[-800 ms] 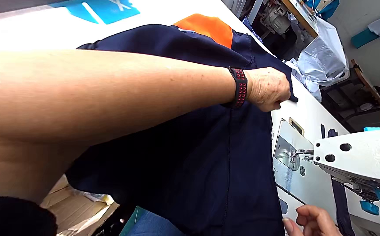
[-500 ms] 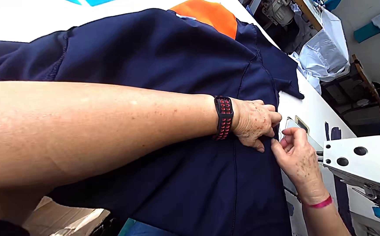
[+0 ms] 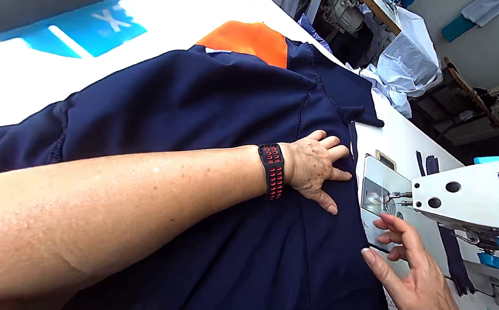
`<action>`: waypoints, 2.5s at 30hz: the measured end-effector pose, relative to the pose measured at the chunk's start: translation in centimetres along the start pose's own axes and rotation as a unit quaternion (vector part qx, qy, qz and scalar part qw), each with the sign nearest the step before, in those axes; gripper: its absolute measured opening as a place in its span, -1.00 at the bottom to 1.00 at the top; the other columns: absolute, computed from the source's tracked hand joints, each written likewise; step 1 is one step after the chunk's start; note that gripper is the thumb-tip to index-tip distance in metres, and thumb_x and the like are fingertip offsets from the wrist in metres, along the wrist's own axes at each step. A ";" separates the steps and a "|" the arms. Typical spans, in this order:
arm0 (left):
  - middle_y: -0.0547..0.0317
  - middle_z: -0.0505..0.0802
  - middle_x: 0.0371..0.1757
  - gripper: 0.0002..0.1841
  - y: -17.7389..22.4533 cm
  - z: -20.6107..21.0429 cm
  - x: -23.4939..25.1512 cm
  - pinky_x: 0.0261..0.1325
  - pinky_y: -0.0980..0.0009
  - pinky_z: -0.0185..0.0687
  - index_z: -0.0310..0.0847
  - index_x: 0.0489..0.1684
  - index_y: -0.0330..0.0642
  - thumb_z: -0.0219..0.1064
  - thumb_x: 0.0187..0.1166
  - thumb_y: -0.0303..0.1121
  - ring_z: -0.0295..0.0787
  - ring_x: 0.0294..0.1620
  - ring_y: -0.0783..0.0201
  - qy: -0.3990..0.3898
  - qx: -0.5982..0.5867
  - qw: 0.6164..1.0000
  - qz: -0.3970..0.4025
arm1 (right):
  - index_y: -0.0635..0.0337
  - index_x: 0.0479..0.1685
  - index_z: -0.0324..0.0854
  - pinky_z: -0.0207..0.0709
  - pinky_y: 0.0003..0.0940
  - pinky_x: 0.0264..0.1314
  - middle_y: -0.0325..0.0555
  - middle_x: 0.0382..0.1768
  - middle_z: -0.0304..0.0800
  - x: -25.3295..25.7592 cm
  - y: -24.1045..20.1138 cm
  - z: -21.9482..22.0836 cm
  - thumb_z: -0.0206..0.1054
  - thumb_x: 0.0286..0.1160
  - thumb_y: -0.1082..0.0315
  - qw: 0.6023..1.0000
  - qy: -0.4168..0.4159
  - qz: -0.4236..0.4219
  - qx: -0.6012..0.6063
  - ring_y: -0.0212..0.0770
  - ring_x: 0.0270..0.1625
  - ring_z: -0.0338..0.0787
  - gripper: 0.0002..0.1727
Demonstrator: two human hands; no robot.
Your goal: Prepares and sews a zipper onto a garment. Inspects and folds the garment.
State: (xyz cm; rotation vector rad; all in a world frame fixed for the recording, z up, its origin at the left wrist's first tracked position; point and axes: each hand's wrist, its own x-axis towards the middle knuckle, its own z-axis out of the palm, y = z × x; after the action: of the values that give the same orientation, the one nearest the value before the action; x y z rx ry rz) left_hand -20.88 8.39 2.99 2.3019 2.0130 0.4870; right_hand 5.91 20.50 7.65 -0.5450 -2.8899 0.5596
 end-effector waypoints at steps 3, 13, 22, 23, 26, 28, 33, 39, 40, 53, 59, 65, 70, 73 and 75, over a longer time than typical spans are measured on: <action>-0.28 0.35 0.77 -0.10 -1.2 -0.4 0.4 0.68 -0.35 0.02 0.45 0.71 0.27 -0.01 0.42 0.58 0.16 0.80 -0.33 -0.019 0.024 1.000 0.002 | 0.40 0.05 0.75 0.66 -0.33 -0.16 0.17 -0.03 0.84 -5.4 1.0 -1.9 0.46 0.49 0.14 0.999 0.008 0.047 0.017 -0.15 -0.10 0.81 -0.57; -0.47 0.69 0.37 -0.54 7.2 -3.0 0.2 0.46 -0.48 0.28 0.77 0.14 -0.33 0.37 0.59 -0.06 0.46 0.55 -0.50 0.023 0.092 0.993 -0.076 | 0.14 -0.11 0.81 0.59 -0.68 -0.18 -0.24 -0.27 0.81 -14.1 4.9 -0.4 0.14 0.63 0.18 0.987 0.152 0.043 0.038 -0.54 -0.24 0.72 -0.66; -0.03 0.87 -0.24 -0.79 27.9 11.0 -7.0 0.05 0.36 0.74 0.79 -0.13 -0.25 0.36 0.65 -0.27 0.85 -0.11 0.14 0.219 -0.276 0.936 -0.003 | 0.04 -0.63 0.67 0.56 -0.19 -0.39 -0.17 -0.55 0.70 -14.7 5.3 3.3 0.31 0.22 0.17 0.978 0.189 -0.044 -0.076 -0.11 -0.41 0.75 -0.79; -0.09 0.85 -0.15 -0.72 28.8 11.9 -6.5 0.13 0.39 0.72 0.76 -0.02 -0.28 0.45 0.58 -0.22 0.83 -0.02 0.13 0.258 -0.269 0.927 -0.041 | 0.04 -0.68 0.64 0.53 -0.22 -0.43 -0.17 -0.59 0.67 -14.4 4.7 3.1 0.30 0.19 0.22 0.977 0.192 -0.053 -0.077 -0.12 -0.44 0.73 -0.80; -0.23 0.73 0.14 -0.21 30.4 12.2 -4.8 0.36 0.38 0.60 0.55 0.31 -0.34 0.59 0.31 0.16 0.70 0.24 0.12 0.335 -0.239 0.898 -0.156 | 0.16 -0.63 0.67 0.54 -0.39 -0.43 -0.13 -0.56 0.69 -13.8 2.3 0.7 0.41 0.14 0.37 0.985 0.118 -0.075 0.102 -0.25 -0.44 0.71 -0.89; -0.32 0.73 0.21 -0.09 30.3 11.7 -4.1 0.38 0.25 0.59 0.52 0.36 -0.40 0.57 0.25 0.26 0.70 0.26 0.02 0.344 -0.182 0.898 -0.204 | 0.29 -0.53 0.66 0.58 -0.59 -0.29 -0.12 -0.43 0.73 -13.1 1.3 -0.7 0.39 0.26 0.53 0.911 0.031 -0.125 0.392 -0.42 -0.33 0.72 -0.91; 0.02 0.85 -0.15 -0.90 27.9 11.0 -3.0 -0.01 0.41 0.74 0.75 -0.29 -0.16 0.32 0.56 -0.40 0.81 -0.09 0.19 0.357 -0.029 0.913 -0.193 | -0.07 -0.08 0.74 0.74 -0.46 0.09 -0.37 -0.09 0.87 -10.6 1.7 -2.6 0.30 0.69 0.17 0.776 0.073 -0.174 0.601 -0.44 0.00 0.84 -0.86; 0.13 0.81 -0.14 -0.91 27.4 11.5 -3.5 0.07 0.58 0.66 0.72 -0.31 -0.09 0.33 0.57 -0.36 0.75 -0.04 0.31 0.343 -0.024 0.922 -0.179 | 0.12 -0.49 0.74 0.57 0.03 -0.26 0.04 -0.27 0.78 -9.9 5.4 2.7 0.34 0.13 0.00 0.973 0.222 -0.064 -0.022 0.17 -0.16 0.76 -0.65; 0.12 0.81 -0.13 -0.91 27.5 11.4 -3.5 0.08 0.58 0.65 0.73 -0.30 -0.09 0.38 0.55 -0.31 0.75 -0.03 0.30 0.336 -0.036 0.924 -0.179 | 0.07 -0.57 0.72 0.55 -0.06 -0.27 -0.02 -0.30 0.77 -10.1 5.1 3.5 0.29 0.16 0.11 0.969 0.235 -0.071 -0.042 0.11 -0.19 0.75 -0.75; 0.08 0.90 -0.14 -0.83 23.9 6.6 -7.4 0.12 0.24 0.69 0.78 -0.26 -0.13 0.42 0.25 -0.34 0.82 -0.01 0.17 0.388 -0.026 0.867 -0.311 | -0.15 0.29 0.68 0.71 -0.64 0.13 -0.59 -0.04 0.91 -7.6 0.0 -3.3 0.25 0.71 0.36 0.765 0.082 -0.133 0.625 -0.65 0.01 0.83 -0.70; 0.48 0.78 -0.33 -0.85 19.9 -0.3 -11.1 -0.09 0.72 0.65 0.61 -0.20 -0.11 0.26 0.51 -0.25 0.69 -0.24 0.75 0.471 -0.202 0.788 -0.341 | 0.41 0.70 0.13 0.55 -0.14 0.45 0.10 0.49 0.58 -5.2 1.1 0.9 0.52 0.28 0.06 0.905 0.113 -0.245 0.329 -0.15 0.51 0.61 0.00; 0.35 0.84 -0.15 -0.61 19.8 -6.1 -8.0 -0.05 0.67 0.71 0.55 0.12 -0.09 0.47 0.37 -0.20 0.76 -0.14 0.62 0.357 -0.175 0.908 -0.134 | 0.53 0.47 0.48 0.52 0.33 0.28 0.49 0.43 0.61 2.9 -1.5 6.6 0.23 0.34 -0.05 0.904 0.367 -0.219 0.022 0.45 0.44 0.65 -0.16; -0.39 0.78 0.04 -0.66 17.1 -13.3 -8.1 -0.07 -0.25 0.68 0.74 0.06 -0.38 0.53 0.42 -0.34 0.82 -0.06 -0.36 -0.123 0.120 0.866 -0.470 | 0.35 0.12 0.79 0.65 0.02 0.26 0.13 0.00 0.91 6.9 -3.3 1.9 0.23 0.55 0.58 0.947 0.192 -0.059 0.251 0.03 0.15 0.88 -0.71; -0.30 0.81 -0.23 -0.82 9.4 -19.0 -9.2 -0.07 -0.35 0.56 0.75 -0.40 -0.40 0.41 0.51 -0.42 0.78 -0.03 -0.36 -0.062 0.159 0.839 -0.517 | 0.32 0.04 0.73 0.65 -0.28 0.10 -0.04 -0.20 0.85 7.1 -6.1 0.8 0.29 0.58 0.56 0.869 0.122 0.042 0.478 -0.30 -0.07 0.81 -0.82; -0.40 0.78 -0.28 -0.83 7.4 -23.3 -8.0 -0.10 -0.46 0.49 0.68 -0.39 -0.45 0.38 0.51 -0.48 0.74 -0.05 -0.46 0.029 0.175 0.844 -0.505 | 0.29 -0.05 0.72 0.72 -0.39 0.01 -0.14 -0.29 0.86 6.7 -7.0 0.7 0.51 0.36 0.52 0.851 0.070 0.035 0.519 -0.39 -0.16 0.84 -0.79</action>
State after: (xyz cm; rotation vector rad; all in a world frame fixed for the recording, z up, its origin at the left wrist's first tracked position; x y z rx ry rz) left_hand -20.77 -4.54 25.19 0.9700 3.0928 0.0927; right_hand -2.67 16.76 10.22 -0.4519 -1.9675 1.7955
